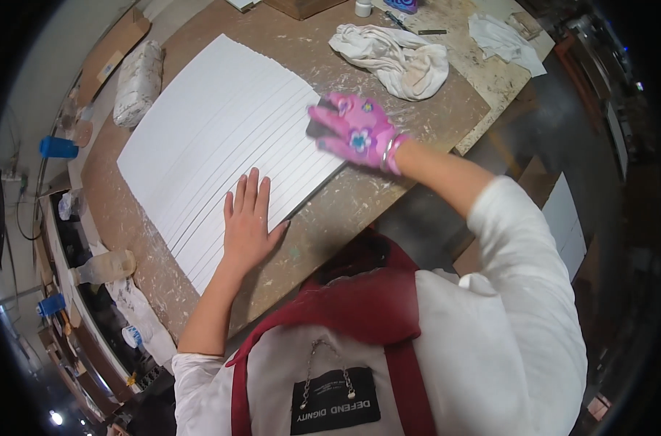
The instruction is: The person sands the surfaces and edges of white panels with a sanding block, wipes them with a cloth, pours liquid from a bottle onto the cloth, and applies a substance from a container to the panel edges with a spatula.
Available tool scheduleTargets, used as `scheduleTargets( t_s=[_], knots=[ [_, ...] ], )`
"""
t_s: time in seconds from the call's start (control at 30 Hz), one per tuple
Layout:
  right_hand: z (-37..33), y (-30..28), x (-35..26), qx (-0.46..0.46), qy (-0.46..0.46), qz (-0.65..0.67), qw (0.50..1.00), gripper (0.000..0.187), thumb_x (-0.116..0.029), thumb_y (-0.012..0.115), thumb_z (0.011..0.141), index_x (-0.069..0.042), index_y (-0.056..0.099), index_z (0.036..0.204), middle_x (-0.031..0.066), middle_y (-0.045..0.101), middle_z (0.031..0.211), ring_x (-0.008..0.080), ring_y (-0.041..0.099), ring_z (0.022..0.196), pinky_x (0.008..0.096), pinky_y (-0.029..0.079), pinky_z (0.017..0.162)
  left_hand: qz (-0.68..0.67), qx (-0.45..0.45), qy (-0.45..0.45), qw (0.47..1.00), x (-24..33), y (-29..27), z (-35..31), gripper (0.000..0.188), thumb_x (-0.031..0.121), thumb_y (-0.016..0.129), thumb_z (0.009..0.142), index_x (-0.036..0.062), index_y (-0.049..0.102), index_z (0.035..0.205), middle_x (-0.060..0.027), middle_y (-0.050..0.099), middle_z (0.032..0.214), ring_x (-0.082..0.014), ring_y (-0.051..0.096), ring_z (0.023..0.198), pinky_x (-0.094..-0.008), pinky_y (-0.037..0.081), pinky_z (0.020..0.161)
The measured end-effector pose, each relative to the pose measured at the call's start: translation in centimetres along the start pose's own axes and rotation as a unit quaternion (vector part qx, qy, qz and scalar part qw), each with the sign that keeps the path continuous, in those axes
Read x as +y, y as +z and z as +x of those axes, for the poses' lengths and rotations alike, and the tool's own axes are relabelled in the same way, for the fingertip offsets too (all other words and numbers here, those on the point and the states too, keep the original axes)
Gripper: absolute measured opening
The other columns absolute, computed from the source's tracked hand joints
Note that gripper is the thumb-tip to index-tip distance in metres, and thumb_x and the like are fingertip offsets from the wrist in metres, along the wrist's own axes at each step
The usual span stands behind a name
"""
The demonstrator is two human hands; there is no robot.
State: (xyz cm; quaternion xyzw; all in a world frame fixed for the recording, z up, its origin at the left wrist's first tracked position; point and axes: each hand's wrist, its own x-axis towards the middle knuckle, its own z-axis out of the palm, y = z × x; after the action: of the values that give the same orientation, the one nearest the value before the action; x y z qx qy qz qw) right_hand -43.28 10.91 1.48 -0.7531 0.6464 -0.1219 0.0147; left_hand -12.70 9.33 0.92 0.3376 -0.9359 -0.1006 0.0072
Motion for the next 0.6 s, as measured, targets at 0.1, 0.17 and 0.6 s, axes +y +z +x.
scheduleTargets(
  t_s=[0.1, 0.17, 0.6],
  knots=[
    [2.4, -1.3, 7.7, -0.059, 0.124, -0.056, 0.989, 0.054, -0.048, 0.051, 0.09, -0.012, 0.052, 0.129, 0.0225, 0.061, 0.112, 0.0395, 0.06, 0.105, 0.0448, 0.048, 0.09, -0.009, -0.005, 0.004, 1.0, 0.5, 0.1, 0.1, 0.087, 0.037, 0.072, 0.079, 0.0045, 0.031, 0.149, -0.0177, 0.021, 0.158, -0.037, 0.024, 0.145, -0.0553, 0.021, 0.114],
    [1.0, -1.7, 6.8, 0.007, 0.083, -0.051, 0.995, 0.055, -0.047, 0.052, 0.091, -0.012, 0.05, 0.133, 0.0223, 0.058, 0.12, 0.0392, 0.059, 0.107, 0.0458, 0.049, 0.09, -0.005, -0.012, 0.0, 1.0, 0.0, -0.1, 0.9, 0.087, 0.037, 0.071, 0.08, 0.0051, 0.03, 0.149, -0.0177, 0.02, 0.159, -0.037, 0.023, 0.145, -0.0547, 0.02, 0.115],
    [5.4, 2.0, -0.7, 0.0, -0.116, 0.108, 0.987, 0.061, -0.021, 0.063, 0.091, 0.001, 0.04, 0.143, 0.0213, 0.041, 0.148, 0.0345, 0.038, 0.137, 0.0411, 0.028, 0.115, -0.003, 0.099, 0.012, 0.995, -1.8, 5.5, -0.7, 0.094, 0.051, 0.073, 0.073, 0.0079, 0.035, 0.148, -0.0162, 0.024, 0.158, -0.0338, 0.022, 0.146, -0.0556, 0.021, 0.115]
  ],
)
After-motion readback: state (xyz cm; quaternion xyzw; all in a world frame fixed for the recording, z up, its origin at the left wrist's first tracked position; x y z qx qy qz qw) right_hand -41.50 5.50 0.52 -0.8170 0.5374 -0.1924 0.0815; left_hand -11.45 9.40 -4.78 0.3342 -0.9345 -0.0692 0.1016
